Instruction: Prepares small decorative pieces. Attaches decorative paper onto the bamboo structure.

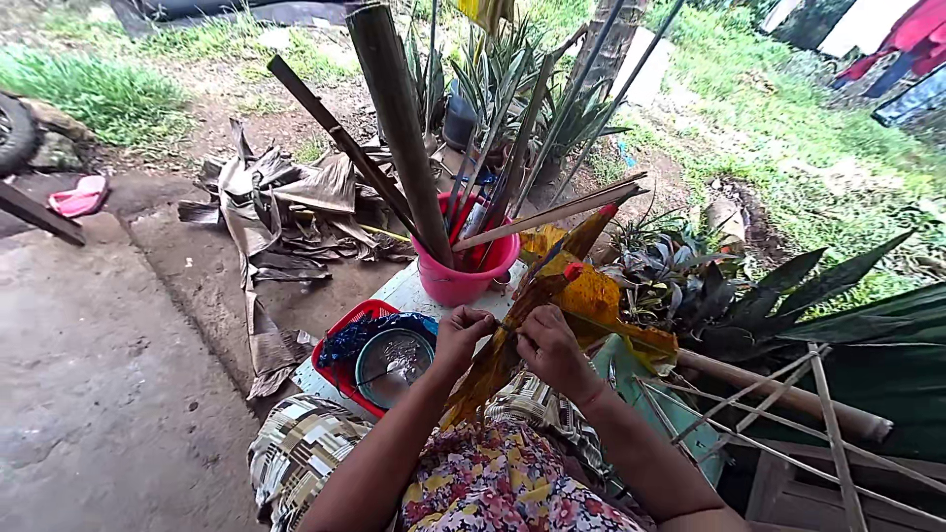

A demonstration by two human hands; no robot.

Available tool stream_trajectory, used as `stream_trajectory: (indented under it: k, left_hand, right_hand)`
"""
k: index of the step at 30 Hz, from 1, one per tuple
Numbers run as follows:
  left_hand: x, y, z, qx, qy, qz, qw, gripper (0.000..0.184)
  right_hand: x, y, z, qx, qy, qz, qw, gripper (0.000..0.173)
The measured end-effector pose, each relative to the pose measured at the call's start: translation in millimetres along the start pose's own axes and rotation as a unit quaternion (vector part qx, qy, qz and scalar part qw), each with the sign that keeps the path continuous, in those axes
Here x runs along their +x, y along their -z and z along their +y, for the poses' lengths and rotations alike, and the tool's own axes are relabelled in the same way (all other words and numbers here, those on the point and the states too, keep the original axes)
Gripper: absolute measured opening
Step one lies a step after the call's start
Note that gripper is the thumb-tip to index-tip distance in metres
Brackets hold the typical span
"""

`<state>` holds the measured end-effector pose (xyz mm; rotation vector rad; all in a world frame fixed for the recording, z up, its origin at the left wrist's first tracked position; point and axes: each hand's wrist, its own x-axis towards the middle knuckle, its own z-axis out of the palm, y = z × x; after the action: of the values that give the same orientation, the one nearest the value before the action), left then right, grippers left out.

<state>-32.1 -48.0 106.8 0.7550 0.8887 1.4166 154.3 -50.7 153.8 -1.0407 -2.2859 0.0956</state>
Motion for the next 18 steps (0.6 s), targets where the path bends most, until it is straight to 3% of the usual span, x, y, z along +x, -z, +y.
stream_trajectory:
  k: [3,8,11,14,16,18]
  left_hand:
    - [1,2,-2,0.063,-0.037,-0.010,0.997,0.013]
    - [-4,5,-8,0.231,-0.219,-0.114,0.941,0.007]
    - [-6,0,-6,0.239,-0.232,-0.076,0.940,0.014]
    - [-2,0,-4,0.205,-0.215,-0.046,0.954,0.017]
    - [2,3,-4,0.174,-0.179,-0.007,0.968,0.014]
    - [8,6,-5,0.158,-0.133,0.032,0.978,0.012]
  right_hand:
    - [4,5,-1,-0.004,-0.036,-0.029,0.999,0.014]
    - [29,8,-22,-0.028,-0.071,-0.033,0.997,0.013]
    - [34,-2,-35,-0.019,-0.042,-0.006,0.999,0.012]
    - [16,10,-27,0.064,-0.033,0.033,0.997,0.018]
    - [-16,30,-8,0.104,-0.116,0.060,0.986,0.020]
    - [-64,45,32,0.093,-0.277,0.033,0.956,0.025]
